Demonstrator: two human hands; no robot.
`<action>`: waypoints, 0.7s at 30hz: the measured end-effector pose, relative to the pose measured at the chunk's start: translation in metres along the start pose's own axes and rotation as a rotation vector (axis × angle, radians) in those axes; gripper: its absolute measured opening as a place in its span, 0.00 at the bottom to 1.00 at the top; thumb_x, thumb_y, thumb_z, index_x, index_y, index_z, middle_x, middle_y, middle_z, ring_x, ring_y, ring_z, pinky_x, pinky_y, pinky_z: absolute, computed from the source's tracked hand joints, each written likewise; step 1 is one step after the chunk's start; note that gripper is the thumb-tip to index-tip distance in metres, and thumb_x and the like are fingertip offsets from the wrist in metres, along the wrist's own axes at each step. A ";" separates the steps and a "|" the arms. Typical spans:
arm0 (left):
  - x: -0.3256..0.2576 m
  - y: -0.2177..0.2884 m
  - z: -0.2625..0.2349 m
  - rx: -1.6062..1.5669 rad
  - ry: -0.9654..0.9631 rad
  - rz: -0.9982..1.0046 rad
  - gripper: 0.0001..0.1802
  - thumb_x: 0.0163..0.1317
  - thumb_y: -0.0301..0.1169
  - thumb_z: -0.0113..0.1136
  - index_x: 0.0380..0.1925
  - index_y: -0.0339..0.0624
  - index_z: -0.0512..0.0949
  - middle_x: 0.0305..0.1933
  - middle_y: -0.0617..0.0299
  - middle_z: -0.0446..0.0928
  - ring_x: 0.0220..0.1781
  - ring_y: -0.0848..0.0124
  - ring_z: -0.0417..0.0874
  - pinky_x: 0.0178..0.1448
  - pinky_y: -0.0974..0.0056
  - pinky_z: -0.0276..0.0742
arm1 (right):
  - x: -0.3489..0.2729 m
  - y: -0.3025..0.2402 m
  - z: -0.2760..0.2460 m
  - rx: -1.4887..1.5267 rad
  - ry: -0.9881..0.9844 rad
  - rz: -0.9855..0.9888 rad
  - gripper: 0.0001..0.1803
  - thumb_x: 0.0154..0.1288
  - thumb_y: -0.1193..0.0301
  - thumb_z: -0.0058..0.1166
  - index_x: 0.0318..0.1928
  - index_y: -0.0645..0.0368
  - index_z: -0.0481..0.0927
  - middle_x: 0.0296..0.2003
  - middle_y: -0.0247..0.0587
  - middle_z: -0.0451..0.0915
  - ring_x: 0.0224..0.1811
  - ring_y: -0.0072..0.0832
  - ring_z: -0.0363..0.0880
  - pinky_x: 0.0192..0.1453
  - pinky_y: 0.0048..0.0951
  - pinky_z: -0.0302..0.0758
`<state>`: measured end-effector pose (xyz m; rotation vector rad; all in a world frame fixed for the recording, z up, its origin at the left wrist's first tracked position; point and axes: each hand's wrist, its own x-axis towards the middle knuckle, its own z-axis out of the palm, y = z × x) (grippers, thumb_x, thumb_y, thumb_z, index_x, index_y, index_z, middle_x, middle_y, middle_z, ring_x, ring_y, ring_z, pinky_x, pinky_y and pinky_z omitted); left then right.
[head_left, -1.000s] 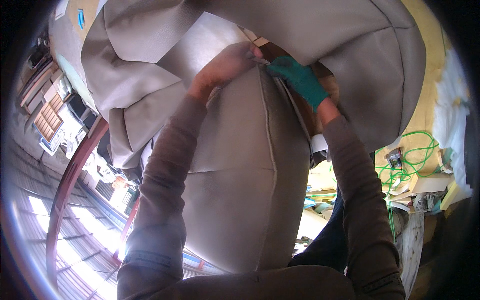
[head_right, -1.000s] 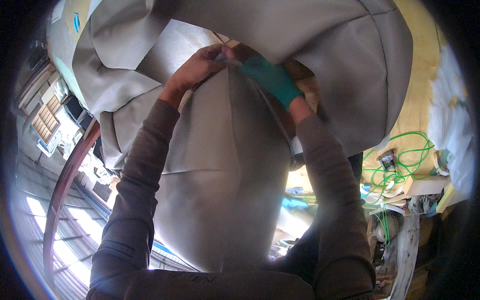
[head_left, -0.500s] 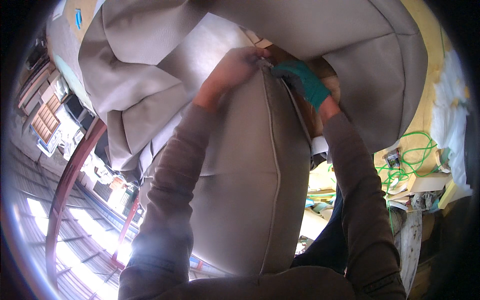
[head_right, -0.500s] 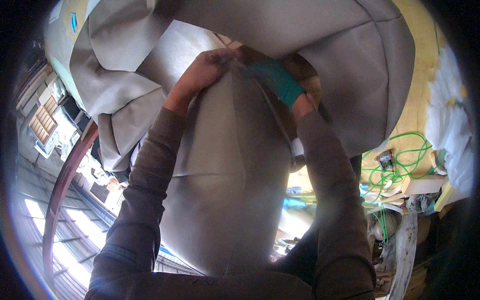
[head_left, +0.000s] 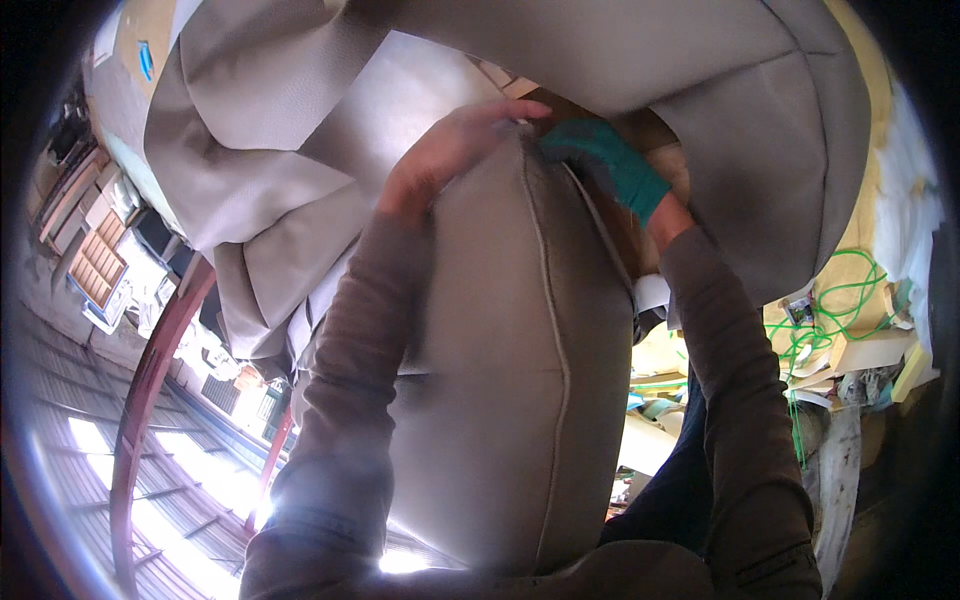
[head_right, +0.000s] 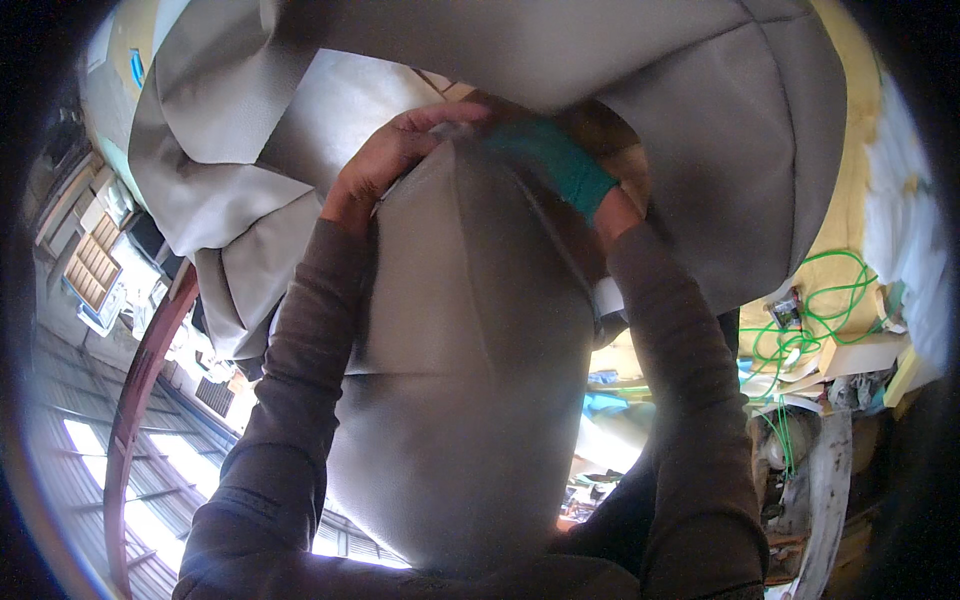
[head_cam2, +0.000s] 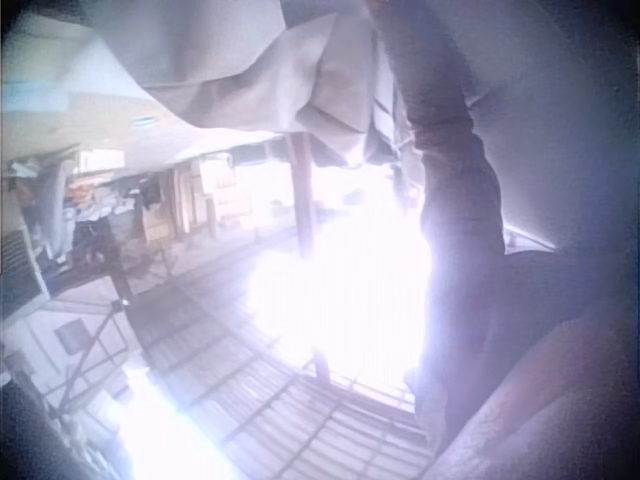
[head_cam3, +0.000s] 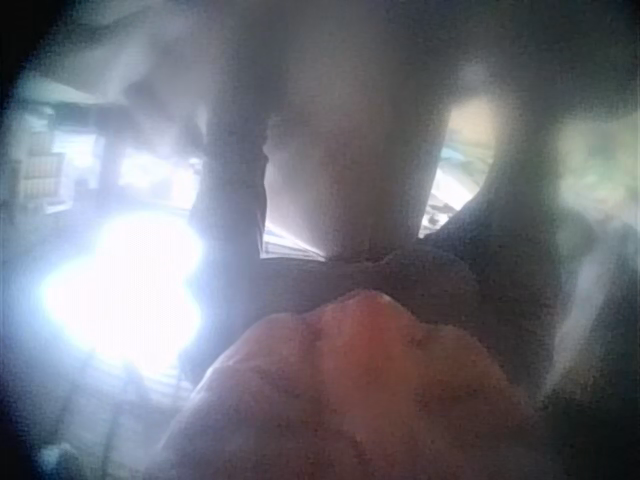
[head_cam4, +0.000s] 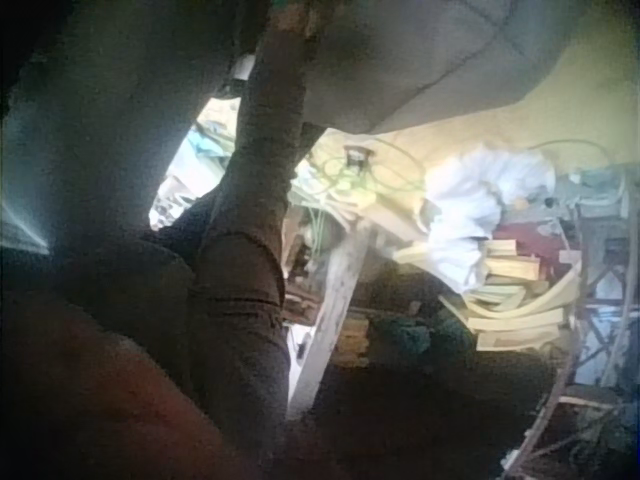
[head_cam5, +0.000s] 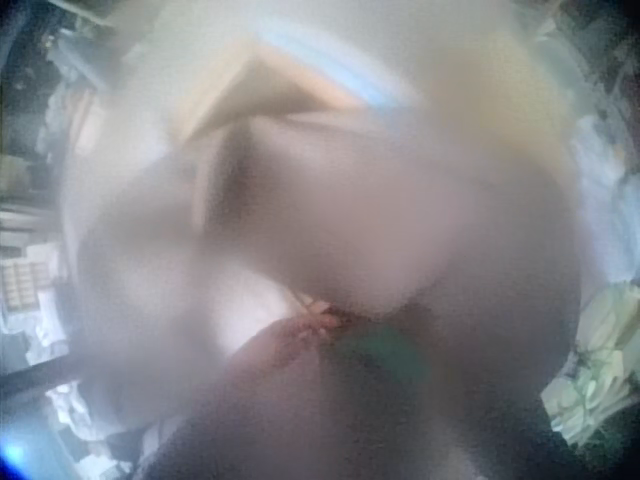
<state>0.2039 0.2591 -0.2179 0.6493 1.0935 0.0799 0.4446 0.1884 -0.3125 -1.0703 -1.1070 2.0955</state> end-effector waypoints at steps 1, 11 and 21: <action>-0.002 0.003 0.003 -0.040 0.013 -0.023 0.29 0.68 0.19 0.52 0.68 0.44 0.82 0.69 0.59 0.83 0.72 0.65 0.79 0.80 0.61 0.68 | 0.000 0.001 -0.001 -0.013 -0.009 -0.005 0.13 0.79 0.73 0.54 0.55 0.62 0.89 0.50 0.38 0.89 0.54 0.28 0.87 0.60 0.31 0.84; 0.000 0.021 0.019 0.218 0.152 -0.013 0.29 0.67 0.18 0.56 0.68 0.37 0.82 0.66 0.53 0.84 0.67 0.64 0.85 0.77 0.65 0.74 | -0.001 0.005 -0.006 -0.183 -0.038 -0.236 0.12 0.80 0.72 0.55 0.53 0.62 0.88 0.48 0.36 0.88 0.49 0.24 0.85 0.56 0.29 0.83; -0.008 0.002 0.001 0.099 0.069 0.057 0.27 0.63 0.17 0.55 0.63 0.38 0.82 0.62 0.59 0.85 0.62 0.70 0.85 0.72 0.66 0.78 | -0.003 0.011 -0.010 0.055 -0.055 0.091 0.12 0.80 0.69 0.57 0.53 0.59 0.89 0.49 0.34 0.87 0.51 0.23 0.85 0.60 0.27 0.81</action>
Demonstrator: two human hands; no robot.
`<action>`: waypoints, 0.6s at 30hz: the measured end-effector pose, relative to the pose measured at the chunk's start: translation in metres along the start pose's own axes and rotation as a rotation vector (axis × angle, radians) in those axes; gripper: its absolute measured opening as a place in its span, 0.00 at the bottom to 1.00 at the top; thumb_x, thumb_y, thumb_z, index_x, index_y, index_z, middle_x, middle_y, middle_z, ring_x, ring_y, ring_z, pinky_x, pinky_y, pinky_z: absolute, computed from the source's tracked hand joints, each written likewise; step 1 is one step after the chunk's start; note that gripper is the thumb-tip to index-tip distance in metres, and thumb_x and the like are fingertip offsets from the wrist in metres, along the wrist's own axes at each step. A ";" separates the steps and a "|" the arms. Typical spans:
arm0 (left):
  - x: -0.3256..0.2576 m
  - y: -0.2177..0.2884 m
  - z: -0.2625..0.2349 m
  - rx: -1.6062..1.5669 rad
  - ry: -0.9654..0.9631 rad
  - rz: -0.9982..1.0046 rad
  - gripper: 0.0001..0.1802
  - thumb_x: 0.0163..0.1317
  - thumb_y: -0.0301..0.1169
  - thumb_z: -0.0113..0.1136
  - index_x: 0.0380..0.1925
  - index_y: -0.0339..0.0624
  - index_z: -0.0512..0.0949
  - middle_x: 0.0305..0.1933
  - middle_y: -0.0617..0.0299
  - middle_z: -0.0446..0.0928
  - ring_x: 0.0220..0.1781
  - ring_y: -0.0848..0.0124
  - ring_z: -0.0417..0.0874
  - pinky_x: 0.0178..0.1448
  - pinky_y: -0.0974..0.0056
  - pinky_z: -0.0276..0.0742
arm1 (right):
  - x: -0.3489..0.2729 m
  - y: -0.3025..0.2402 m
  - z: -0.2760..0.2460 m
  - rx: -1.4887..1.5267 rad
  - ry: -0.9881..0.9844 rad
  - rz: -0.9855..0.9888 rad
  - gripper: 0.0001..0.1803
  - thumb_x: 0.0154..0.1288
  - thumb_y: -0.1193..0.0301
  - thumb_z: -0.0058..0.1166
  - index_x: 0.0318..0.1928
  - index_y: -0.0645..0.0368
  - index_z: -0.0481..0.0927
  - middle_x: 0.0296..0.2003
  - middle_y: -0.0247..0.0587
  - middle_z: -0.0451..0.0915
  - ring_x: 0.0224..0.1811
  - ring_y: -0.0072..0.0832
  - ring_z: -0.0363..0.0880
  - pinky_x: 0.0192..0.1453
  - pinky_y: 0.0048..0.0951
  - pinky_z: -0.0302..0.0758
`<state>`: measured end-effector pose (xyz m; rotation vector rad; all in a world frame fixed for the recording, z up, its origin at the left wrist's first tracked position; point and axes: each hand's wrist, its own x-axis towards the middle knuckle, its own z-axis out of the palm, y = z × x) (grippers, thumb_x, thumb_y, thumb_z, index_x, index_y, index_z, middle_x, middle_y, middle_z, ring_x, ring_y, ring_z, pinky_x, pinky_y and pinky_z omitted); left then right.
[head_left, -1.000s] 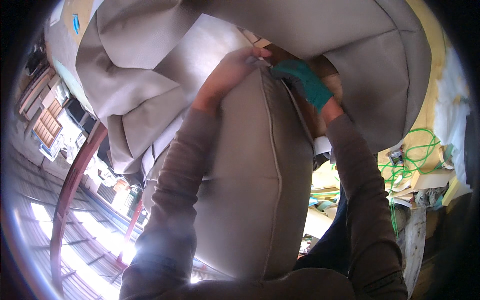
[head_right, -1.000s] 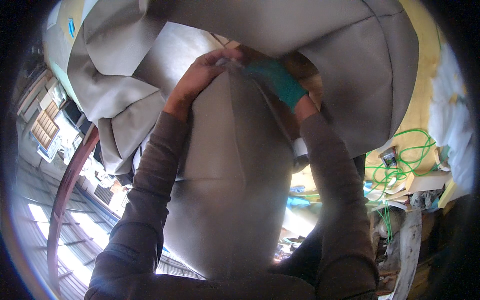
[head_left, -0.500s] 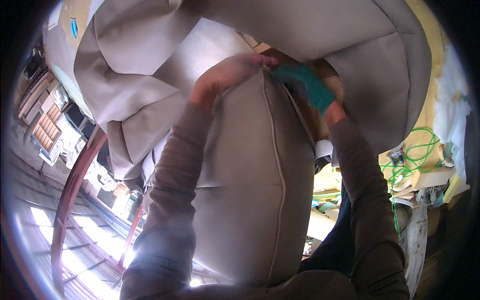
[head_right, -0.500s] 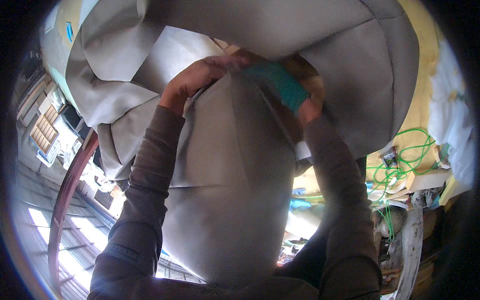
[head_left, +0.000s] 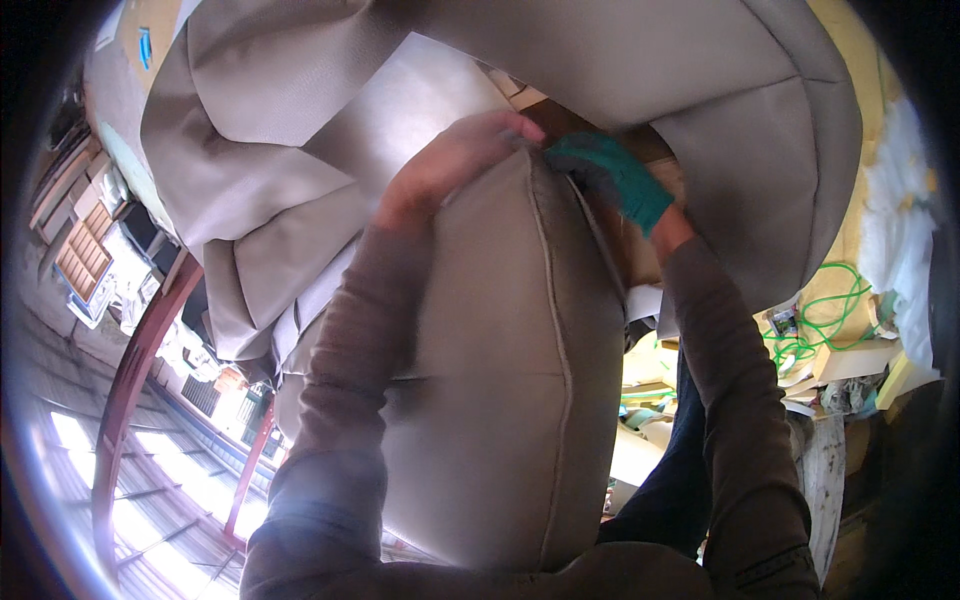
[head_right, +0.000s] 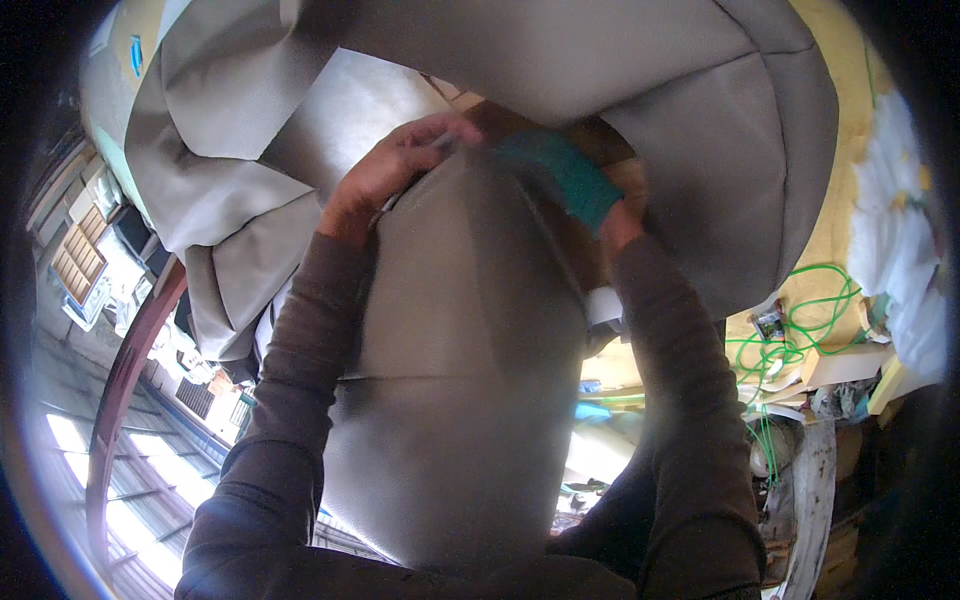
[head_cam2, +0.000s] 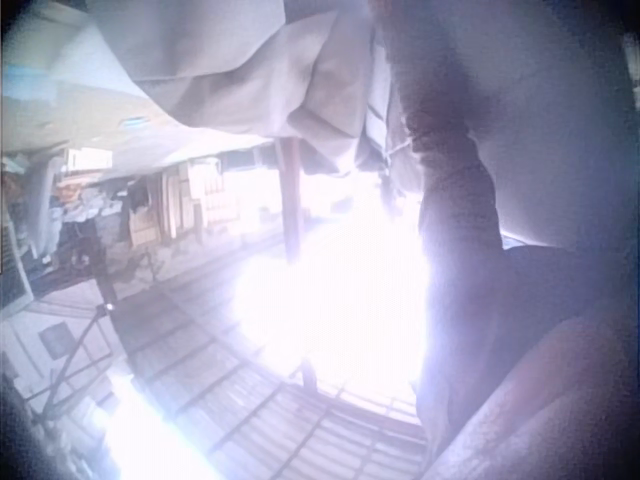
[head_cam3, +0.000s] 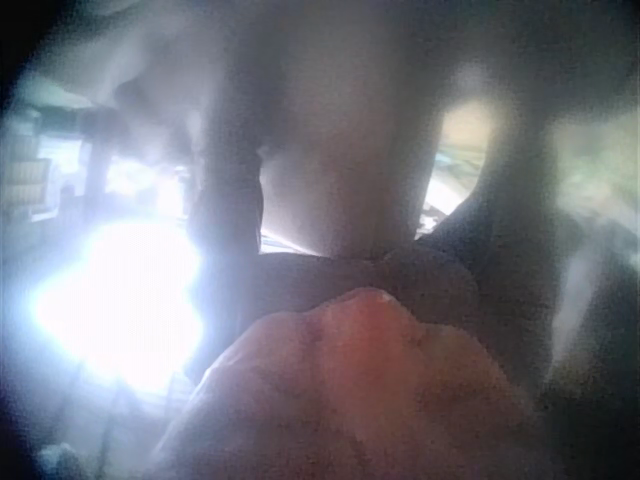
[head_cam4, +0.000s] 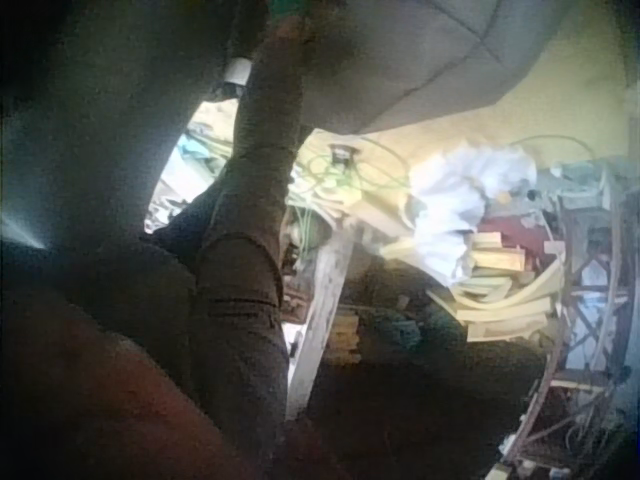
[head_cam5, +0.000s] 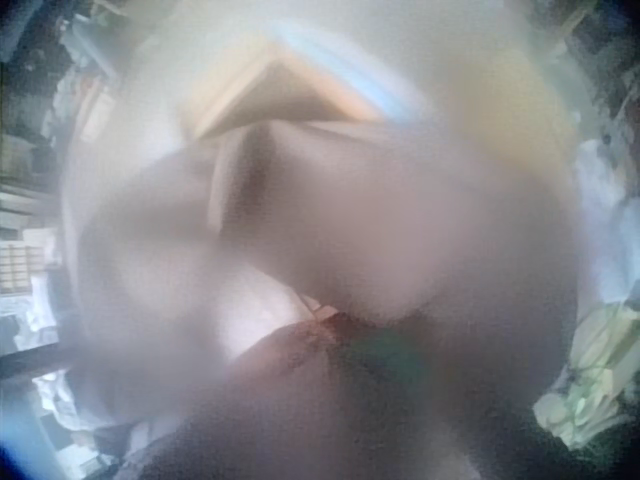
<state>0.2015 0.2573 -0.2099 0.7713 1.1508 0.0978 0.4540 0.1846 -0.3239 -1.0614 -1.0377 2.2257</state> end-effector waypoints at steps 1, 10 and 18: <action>0.000 -0.002 0.000 -0.011 -0.013 0.035 0.26 0.63 0.17 0.55 0.62 0.38 0.82 0.61 0.60 0.84 0.61 0.71 0.85 0.71 0.66 0.78 | -0.001 0.000 -0.001 -0.073 -0.005 -0.076 0.12 0.80 0.68 0.56 0.54 0.59 0.89 0.49 0.34 0.88 0.52 0.22 0.85 0.60 0.27 0.80; 0.003 -0.009 -0.004 -0.114 0.009 -0.083 0.24 0.59 0.17 0.54 0.57 0.39 0.80 0.54 0.65 0.82 0.56 0.74 0.82 0.68 0.67 0.76 | 0.002 0.011 -0.003 0.004 -0.036 -0.036 0.13 0.80 0.68 0.56 0.55 0.60 0.89 0.50 0.33 0.88 0.52 0.24 0.85 0.61 0.29 0.80; -0.003 0.026 -0.009 0.388 -0.070 0.140 0.21 0.66 0.32 0.64 0.58 0.38 0.80 0.54 0.57 0.83 0.56 0.68 0.80 0.65 0.63 0.75 | -0.030 -0.051 0.029 -0.811 0.296 -0.284 0.09 0.76 0.64 0.62 0.46 0.55 0.88 0.34 0.49 0.86 0.33 0.40 0.86 0.39 0.38 0.80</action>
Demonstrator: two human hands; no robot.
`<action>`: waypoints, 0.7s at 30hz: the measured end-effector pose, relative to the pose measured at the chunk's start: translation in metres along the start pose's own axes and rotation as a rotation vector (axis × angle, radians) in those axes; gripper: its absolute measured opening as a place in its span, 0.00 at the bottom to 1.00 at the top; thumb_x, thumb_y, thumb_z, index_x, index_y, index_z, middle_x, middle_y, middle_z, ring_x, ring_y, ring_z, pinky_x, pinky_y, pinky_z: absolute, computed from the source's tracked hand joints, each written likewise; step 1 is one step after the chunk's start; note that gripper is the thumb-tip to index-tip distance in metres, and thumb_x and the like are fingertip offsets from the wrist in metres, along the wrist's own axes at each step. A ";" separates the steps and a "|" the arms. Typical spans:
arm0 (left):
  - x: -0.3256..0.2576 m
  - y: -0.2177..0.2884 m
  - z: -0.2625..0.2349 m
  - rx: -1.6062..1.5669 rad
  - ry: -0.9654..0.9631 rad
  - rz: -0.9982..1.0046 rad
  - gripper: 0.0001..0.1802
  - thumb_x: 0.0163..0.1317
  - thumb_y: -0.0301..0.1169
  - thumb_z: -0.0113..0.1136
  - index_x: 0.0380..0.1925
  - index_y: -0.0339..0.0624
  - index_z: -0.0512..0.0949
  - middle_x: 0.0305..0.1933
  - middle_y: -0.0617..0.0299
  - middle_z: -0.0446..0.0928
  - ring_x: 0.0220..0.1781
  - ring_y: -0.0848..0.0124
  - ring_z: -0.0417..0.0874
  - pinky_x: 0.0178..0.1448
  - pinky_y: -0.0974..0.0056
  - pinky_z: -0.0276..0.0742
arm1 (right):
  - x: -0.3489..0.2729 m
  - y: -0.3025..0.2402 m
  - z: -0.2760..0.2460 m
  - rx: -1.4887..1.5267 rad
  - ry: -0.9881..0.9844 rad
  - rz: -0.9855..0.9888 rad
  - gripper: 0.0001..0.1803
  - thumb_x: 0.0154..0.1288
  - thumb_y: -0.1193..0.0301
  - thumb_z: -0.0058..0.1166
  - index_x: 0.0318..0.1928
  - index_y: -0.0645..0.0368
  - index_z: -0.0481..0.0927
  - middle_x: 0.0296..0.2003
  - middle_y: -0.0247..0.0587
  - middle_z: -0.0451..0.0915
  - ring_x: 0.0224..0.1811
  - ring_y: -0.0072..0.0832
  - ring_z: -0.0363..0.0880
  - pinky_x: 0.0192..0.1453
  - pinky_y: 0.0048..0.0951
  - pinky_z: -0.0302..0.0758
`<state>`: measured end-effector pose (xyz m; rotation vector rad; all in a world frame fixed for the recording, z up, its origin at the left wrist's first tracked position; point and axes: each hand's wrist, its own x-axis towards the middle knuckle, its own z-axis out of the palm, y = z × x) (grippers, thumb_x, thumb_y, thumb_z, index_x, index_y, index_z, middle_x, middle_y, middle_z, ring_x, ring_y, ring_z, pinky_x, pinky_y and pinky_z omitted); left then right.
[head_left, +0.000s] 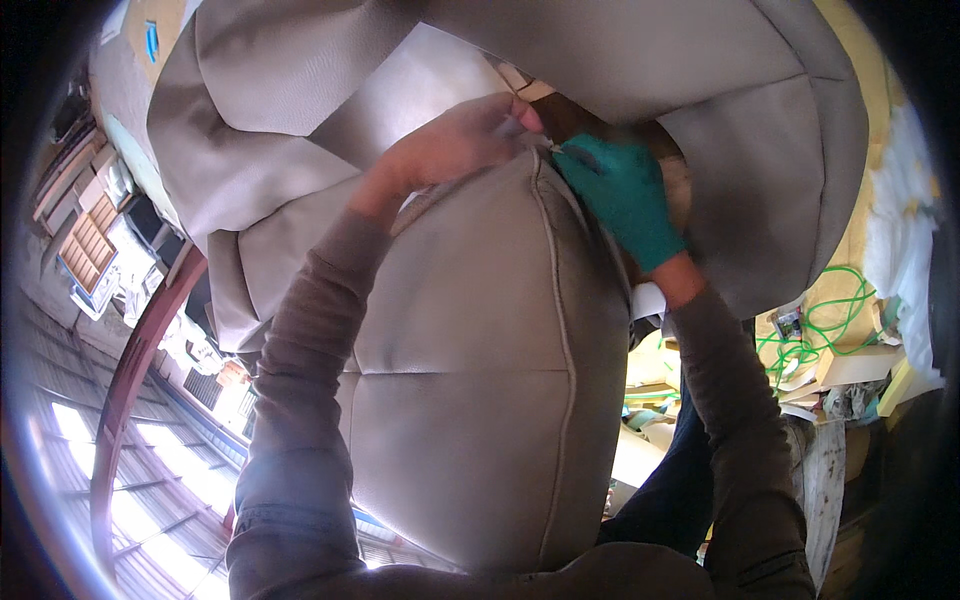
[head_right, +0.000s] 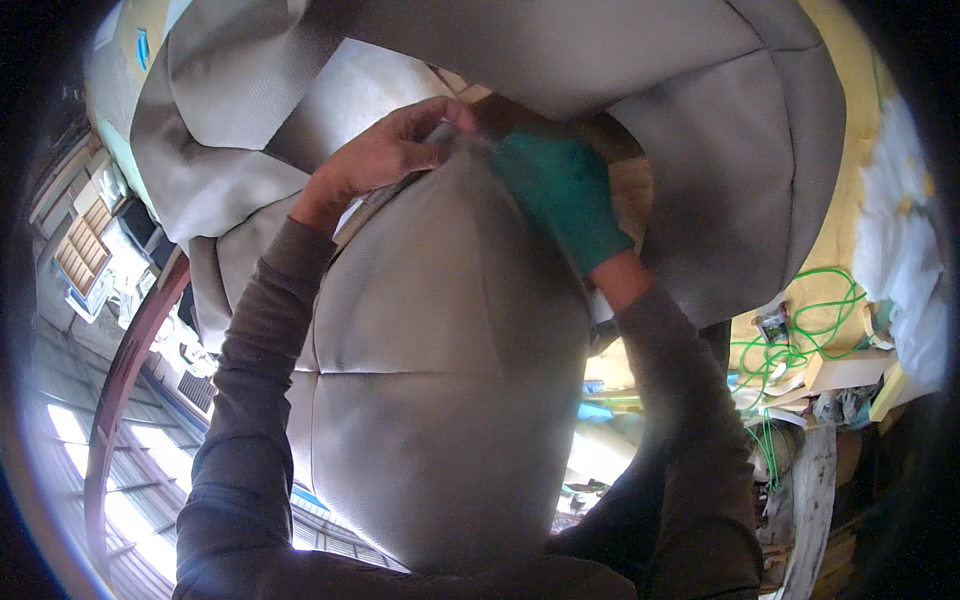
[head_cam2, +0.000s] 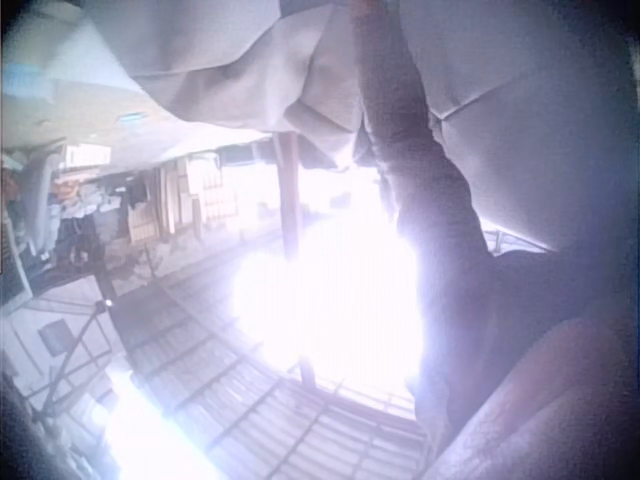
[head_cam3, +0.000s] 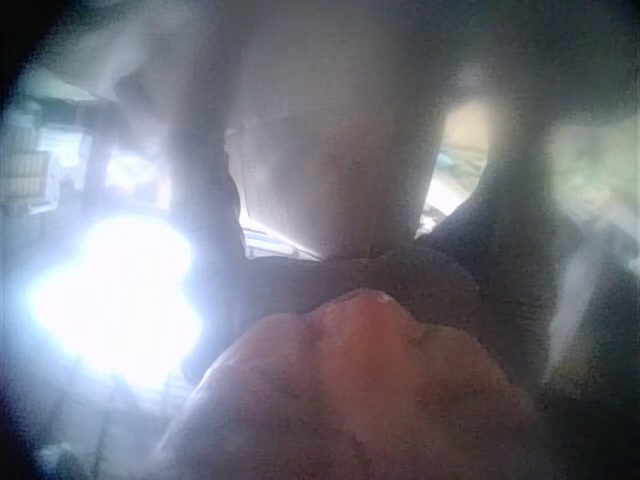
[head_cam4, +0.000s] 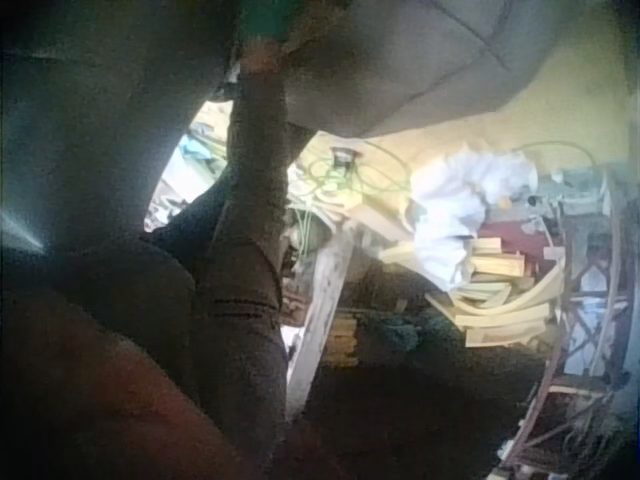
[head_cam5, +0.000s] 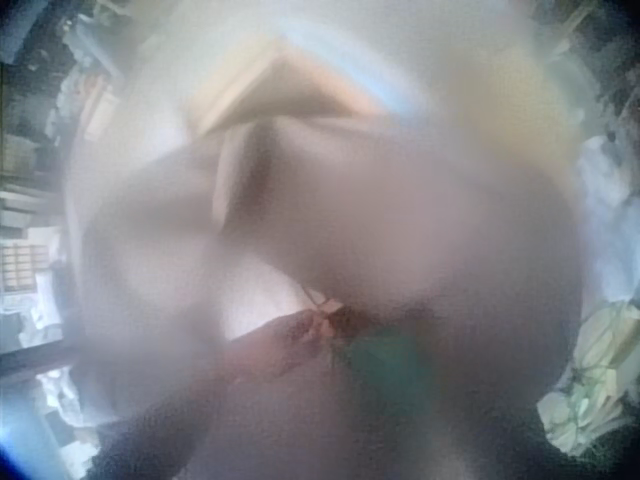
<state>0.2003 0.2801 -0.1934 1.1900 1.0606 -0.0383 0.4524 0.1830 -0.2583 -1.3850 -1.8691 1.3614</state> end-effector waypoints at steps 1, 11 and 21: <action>-0.001 0.007 0.000 -0.014 -0.026 -0.028 0.22 0.66 0.29 0.63 0.60 0.39 0.79 0.57 0.58 0.82 0.60 0.68 0.80 0.68 0.62 0.74 | -0.003 -0.013 -0.004 -0.044 0.030 0.017 0.08 0.76 0.64 0.62 0.44 0.55 0.87 0.32 0.50 0.84 0.31 0.43 0.85 0.37 0.41 0.78; -0.015 0.056 0.019 0.665 0.070 0.054 0.19 0.59 0.29 0.72 0.49 0.40 0.79 0.49 0.45 0.82 0.49 0.40 0.85 0.54 0.45 0.83 | -0.008 -0.047 -0.013 -0.180 0.159 -0.061 0.07 0.73 0.64 0.64 0.42 0.52 0.86 0.28 0.44 0.84 0.29 0.46 0.83 0.33 0.45 0.75; -0.017 0.060 0.031 0.658 0.136 -0.179 0.13 0.61 0.29 0.69 0.44 0.38 0.79 0.48 0.45 0.82 0.50 0.43 0.85 0.53 0.46 0.82 | -0.009 -0.054 -0.011 -0.089 0.107 -0.024 0.07 0.75 0.64 0.61 0.45 0.53 0.84 0.31 0.46 0.85 0.32 0.48 0.84 0.36 0.47 0.77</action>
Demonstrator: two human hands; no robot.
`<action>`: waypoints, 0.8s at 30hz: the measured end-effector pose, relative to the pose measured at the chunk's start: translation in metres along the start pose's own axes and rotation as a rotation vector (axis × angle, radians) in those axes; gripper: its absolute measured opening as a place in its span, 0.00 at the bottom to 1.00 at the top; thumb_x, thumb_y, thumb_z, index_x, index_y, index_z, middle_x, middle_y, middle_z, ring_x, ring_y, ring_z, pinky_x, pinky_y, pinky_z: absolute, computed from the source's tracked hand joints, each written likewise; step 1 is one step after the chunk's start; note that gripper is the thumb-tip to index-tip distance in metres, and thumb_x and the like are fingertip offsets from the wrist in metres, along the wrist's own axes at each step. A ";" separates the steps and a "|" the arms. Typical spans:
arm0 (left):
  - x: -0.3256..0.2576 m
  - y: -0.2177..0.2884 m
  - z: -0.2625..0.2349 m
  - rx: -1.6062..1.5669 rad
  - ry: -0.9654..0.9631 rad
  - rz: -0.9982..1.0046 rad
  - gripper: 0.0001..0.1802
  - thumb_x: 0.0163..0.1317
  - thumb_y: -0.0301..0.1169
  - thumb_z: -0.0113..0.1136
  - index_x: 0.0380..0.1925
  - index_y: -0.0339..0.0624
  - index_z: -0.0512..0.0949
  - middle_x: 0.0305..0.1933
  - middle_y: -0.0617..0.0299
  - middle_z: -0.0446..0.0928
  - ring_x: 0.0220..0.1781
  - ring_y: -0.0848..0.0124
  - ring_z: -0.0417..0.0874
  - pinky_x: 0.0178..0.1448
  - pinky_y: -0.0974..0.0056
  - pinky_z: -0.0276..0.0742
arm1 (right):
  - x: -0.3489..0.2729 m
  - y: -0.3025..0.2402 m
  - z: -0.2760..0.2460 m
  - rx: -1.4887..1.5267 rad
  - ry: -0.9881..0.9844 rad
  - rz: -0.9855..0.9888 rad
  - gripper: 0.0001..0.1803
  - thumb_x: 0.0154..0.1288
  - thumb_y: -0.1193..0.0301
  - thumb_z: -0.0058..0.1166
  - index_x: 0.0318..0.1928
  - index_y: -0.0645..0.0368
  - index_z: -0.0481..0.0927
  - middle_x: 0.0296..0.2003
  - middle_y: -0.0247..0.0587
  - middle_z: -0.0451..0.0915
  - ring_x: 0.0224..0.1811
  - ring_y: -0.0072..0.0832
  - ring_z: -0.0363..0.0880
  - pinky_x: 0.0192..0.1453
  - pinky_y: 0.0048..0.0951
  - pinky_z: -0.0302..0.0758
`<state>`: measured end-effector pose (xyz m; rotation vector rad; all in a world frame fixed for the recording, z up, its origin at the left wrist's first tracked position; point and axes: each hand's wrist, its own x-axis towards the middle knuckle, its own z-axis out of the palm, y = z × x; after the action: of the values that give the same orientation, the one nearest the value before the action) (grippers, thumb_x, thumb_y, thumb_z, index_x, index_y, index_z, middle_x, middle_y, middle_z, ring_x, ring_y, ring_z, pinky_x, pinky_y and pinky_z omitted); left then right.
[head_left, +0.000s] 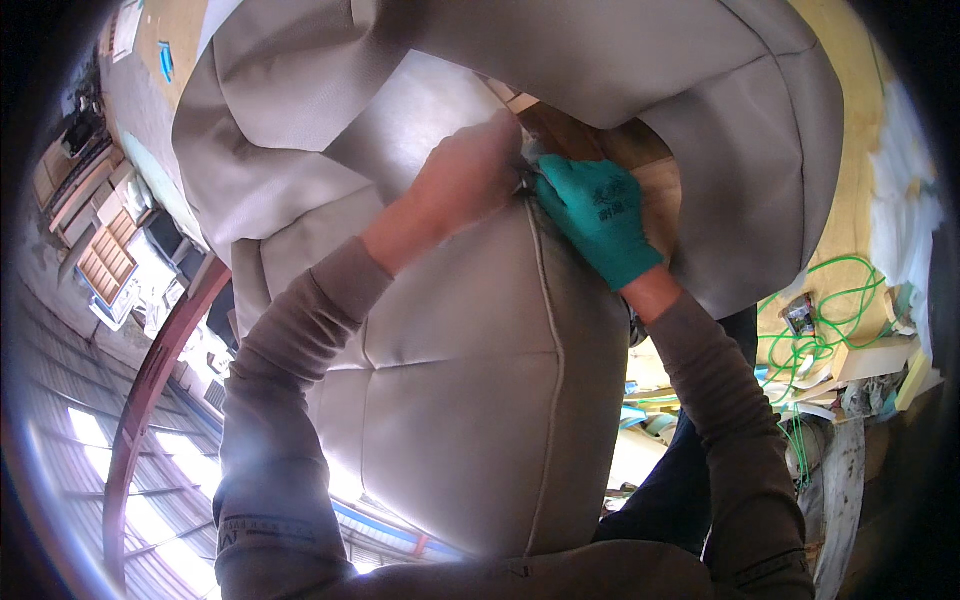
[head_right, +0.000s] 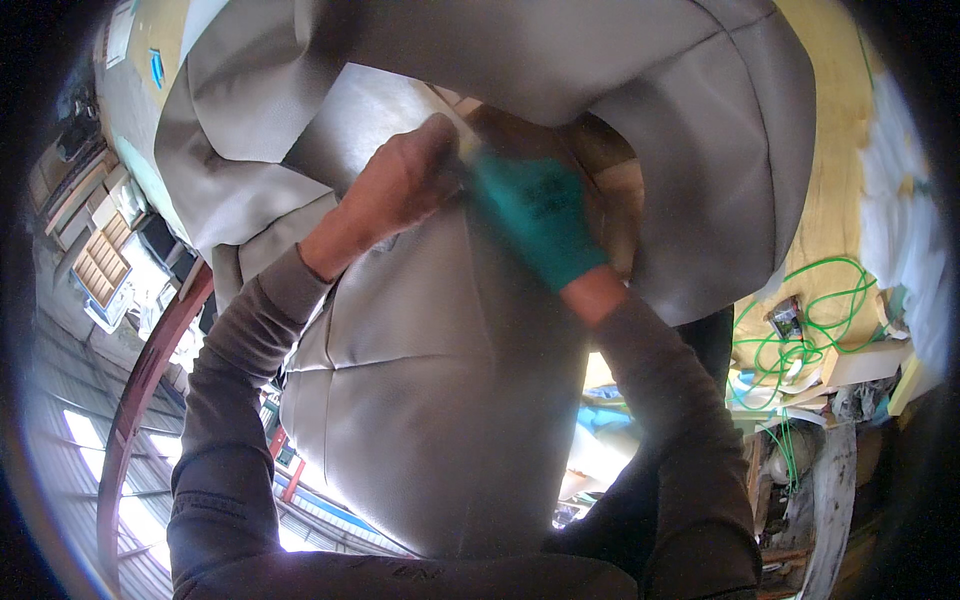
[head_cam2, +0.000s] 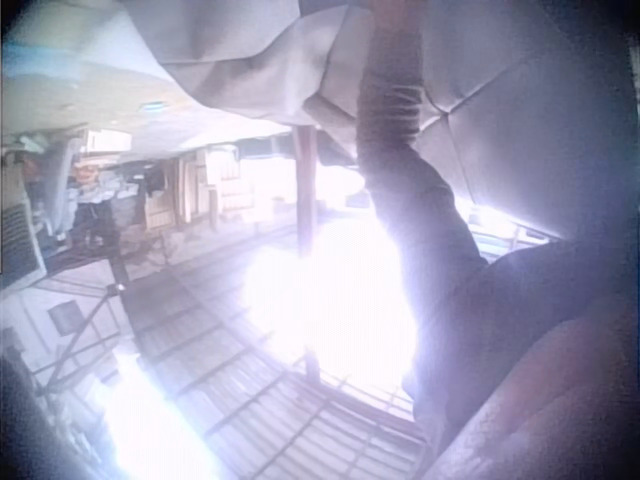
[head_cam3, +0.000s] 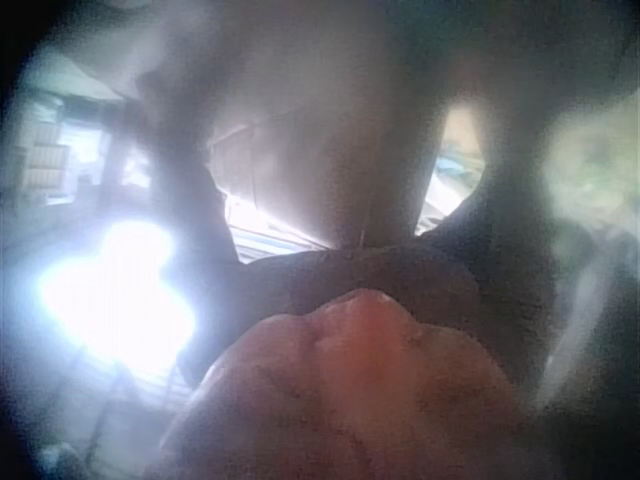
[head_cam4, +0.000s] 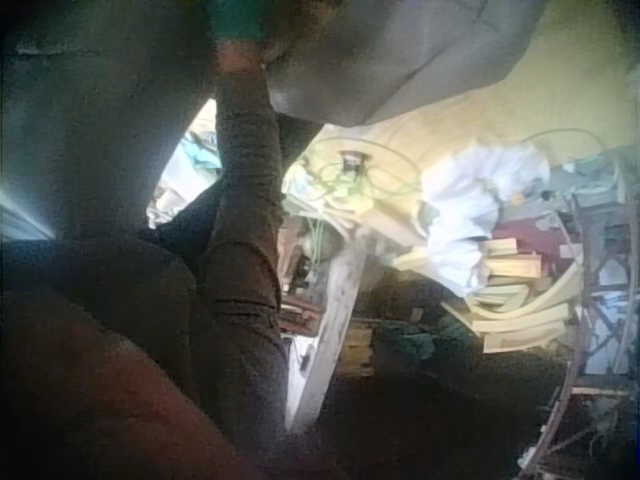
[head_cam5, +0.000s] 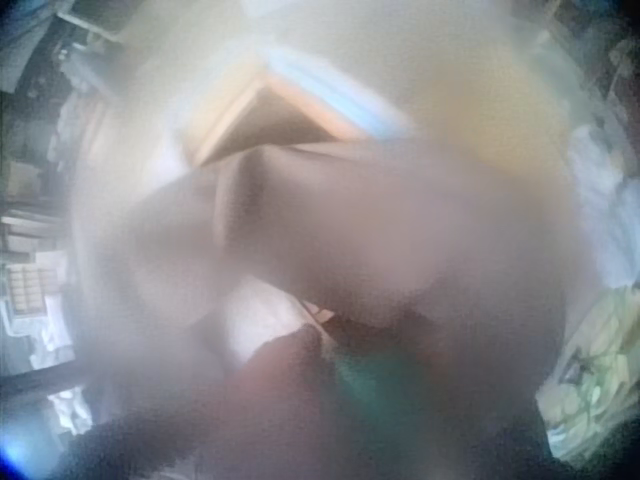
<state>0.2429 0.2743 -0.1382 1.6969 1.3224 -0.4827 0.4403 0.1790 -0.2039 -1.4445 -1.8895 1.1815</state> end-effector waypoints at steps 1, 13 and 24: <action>0.000 -0.002 0.001 -0.042 -0.029 -0.059 0.12 0.61 0.29 0.67 0.43 0.37 0.80 0.50 0.46 0.82 0.52 0.43 0.85 0.55 0.46 0.82 | 0.000 -0.002 0.000 0.003 -0.004 0.015 0.07 0.75 0.64 0.61 0.45 0.53 0.83 0.31 0.47 0.85 0.33 0.49 0.84 0.36 0.48 0.77; 0.009 -0.036 0.026 -1.007 0.003 -0.213 0.15 0.70 0.32 0.61 0.52 0.36 0.79 0.47 0.60 0.77 0.50 0.72 0.79 0.55 0.62 0.78 | 0.000 0.013 0.001 0.185 -0.088 0.130 0.13 0.77 0.65 0.59 0.56 0.55 0.85 0.40 0.52 0.87 0.41 0.52 0.87 0.42 0.47 0.82; 0.037 -0.018 0.024 -0.922 -0.146 -0.215 0.18 0.80 0.39 0.53 0.55 0.37 0.81 0.49 0.60 0.81 0.50 0.70 0.78 0.60 0.66 0.74 | 0.011 0.034 0.003 0.410 -0.232 0.212 0.15 0.76 0.66 0.58 0.56 0.59 0.85 0.46 0.59 0.86 0.46 0.56 0.88 0.48 0.45 0.83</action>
<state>0.2445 0.2749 -0.1856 0.7507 1.3273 -0.0682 0.4517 0.1910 -0.2353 -1.3434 -1.5321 1.7834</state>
